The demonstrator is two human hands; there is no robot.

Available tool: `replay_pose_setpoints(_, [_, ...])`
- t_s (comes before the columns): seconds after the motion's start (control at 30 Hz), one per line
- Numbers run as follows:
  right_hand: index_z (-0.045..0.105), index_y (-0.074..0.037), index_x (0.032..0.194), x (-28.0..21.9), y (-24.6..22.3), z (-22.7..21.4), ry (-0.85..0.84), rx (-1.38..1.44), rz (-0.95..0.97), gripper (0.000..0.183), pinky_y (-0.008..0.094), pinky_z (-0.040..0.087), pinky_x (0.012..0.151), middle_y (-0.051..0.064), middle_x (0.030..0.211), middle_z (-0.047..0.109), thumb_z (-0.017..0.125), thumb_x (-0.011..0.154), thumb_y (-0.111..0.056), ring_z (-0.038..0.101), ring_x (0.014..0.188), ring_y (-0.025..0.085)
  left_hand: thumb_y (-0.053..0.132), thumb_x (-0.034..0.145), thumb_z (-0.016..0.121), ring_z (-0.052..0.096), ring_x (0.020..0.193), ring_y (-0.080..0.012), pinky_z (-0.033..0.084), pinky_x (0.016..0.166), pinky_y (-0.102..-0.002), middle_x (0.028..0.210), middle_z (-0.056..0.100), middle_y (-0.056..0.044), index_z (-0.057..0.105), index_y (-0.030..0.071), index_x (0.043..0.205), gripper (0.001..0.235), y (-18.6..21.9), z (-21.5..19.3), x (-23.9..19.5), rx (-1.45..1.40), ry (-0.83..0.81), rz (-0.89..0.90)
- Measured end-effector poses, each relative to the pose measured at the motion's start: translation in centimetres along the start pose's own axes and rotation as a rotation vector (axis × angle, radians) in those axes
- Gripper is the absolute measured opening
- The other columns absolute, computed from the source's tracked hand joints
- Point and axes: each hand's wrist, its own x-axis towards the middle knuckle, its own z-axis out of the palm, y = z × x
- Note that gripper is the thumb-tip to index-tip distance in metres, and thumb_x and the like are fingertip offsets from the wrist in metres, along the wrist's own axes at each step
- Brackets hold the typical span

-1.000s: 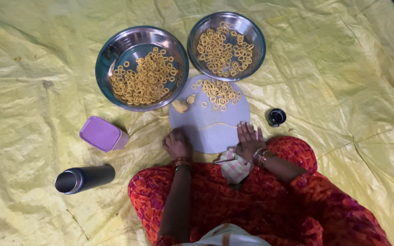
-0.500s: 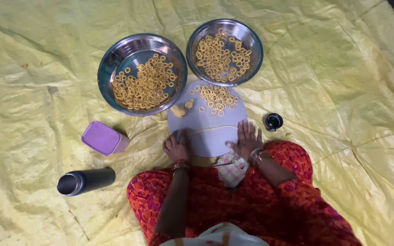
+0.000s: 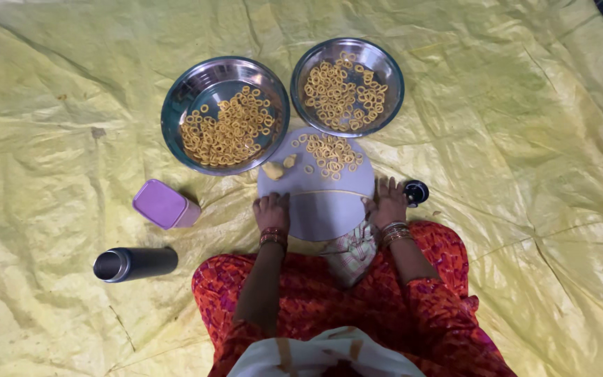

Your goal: The person sits on a yellow tarp and rolls small pieces of dough into thin ropes on a grey board. They then join the ends to form rings and place them into metal bowls. The process is repeated continuously.

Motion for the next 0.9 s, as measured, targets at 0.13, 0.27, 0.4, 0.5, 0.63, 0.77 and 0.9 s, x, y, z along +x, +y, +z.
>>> replay_pose_setpoints(0.13, [0.06, -0.012, 0.143, -0.5, -1.2, -1.0, 0.053, 0.279, 0.025, 0.051, 0.042, 0.047, 0.11, 0.017, 0.144, 0.059, 0.058, 0.094, -0.025, 0.058, 0.127, 0.035, 0.021, 0.089, 0.063, 0.063, 0.096, -0.0252, 0.043, 0.099, -0.048, 0.092, 0.068, -0.002, 0.073, 0.02, 0.086, 0.01, 0.0, 1.1, 1.8, 0.063, -0.047, 0.031])
replay_pose_setpoints(0.27, [0.073, -0.012, 0.123, -1.3, -2.1, -2.1, 0.195, 0.193, -0.261, 0.038, 0.043, 0.048, 0.103, 0.015, 0.133, 0.066, 0.067, 0.087, -0.021, 0.061, 0.116, 0.036, 0.012, 0.083, 0.062, 0.065, 0.097, -0.0248, 0.044, 0.098, -0.046, 0.091, 0.07, -0.001, 0.069, 0.017, 0.083, 0.009, 0.1, 1.9, 2.7, 0.041, -0.116, 0.049])
replay_pose_setpoints(0.4, [0.072, -0.015, 0.124, -1.3, -3.2, -3.1, 0.119, 0.221, -0.312, 0.035, 0.043, 0.046, 0.106, 0.01, 0.134, 0.067, 0.067, 0.091, -0.024, 0.061, 0.121, 0.033, 0.016, 0.083, 0.065, 0.066, 0.096, -0.0275, 0.047, 0.092, -0.047, 0.094, 0.072, -0.005, 0.071, 0.017, 0.092, 0.011, 0.1, 1.9, 2.2, -0.052, -0.227, -0.046])
replay_pose_setpoints(0.5, [0.065, -0.015, 0.135, -1.8, -4.6, -3.7, 0.008, 0.227, -0.432, 0.046, 0.045, 0.041, 0.114, 0.009, 0.142, 0.061, 0.068, 0.091, -0.028, 0.055, 0.131, 0.031, 0.01, 0.084, 0.065, 0.07, 0.091, -0.0266, 0.054, 0.087, -0.045, 0.095, 0.074, -0.01, 0.072, 0.013, 0.098, 0.015, 0.3, 1.8, 0.1, -0.403, -0.332, -0.285])
replay_pose_setpoints(0.63, [0.057, -0.006, 0.145, -3.6, -6.8, -2.8, -0.07, 0.102, -0.755, 0.073, 0.055, 0.028, 0.113, 0.014, 0.154, 0.043, 0.074, 0.077, -0.028, 0.039, 0.141, 0.036, 0.003, 0.086, 0.066, 0.074, 0.085, -0.0255, 0.063, 0.079, -0.041, 0.096, 0.076, -0.016, 0.072, 0.008, 0.105, 0.02, 2.0, 1.5, -5.1, -1.309, -0.525, -0.575])
replay_pose_setpoints(0.77, [0.073, -0.018, 0.108, -4.2, -7.7, -0.7, -0.033, -0.01, -0.878, 0.039, 0.056, 0.035, 0.108, 0.014, 0.145, 0.058, 0.076, 0.069, -0.02, 0.05, 0.135, 0.038, 0.004, 0.091, 0.063, 0.073, 0.087, -0.0205, 0.062, 0.076, -0.032, 0.1, 0.076, -0.011, 0.072, -0.002, 0.107, 0.02, 2.7, -0.4, -8.4, -1.918, -0.532, -0.773])
replay_pose_setpoints(0.9, [0.073, -0.012, 0.107, -4.6, -6.6, 0.6, -0.383, 0.42, -0.768, 0.017, 0.04, 0.056, 0.09, 0.007, 0.103, 0.074, 0.073, 0.093, -0.021, 0.069, 0.097, 0.025, -0.003, 0.092, 0.07, 0.07, 0.087, -0.0166, 0.059, 0.078, -0.03, 0.1, 0.074, -0.009, 0.068, -0.005, 0.116, 0.024, 2.5, -4.2, -9.7, -1.696, -0.511, -0.832])
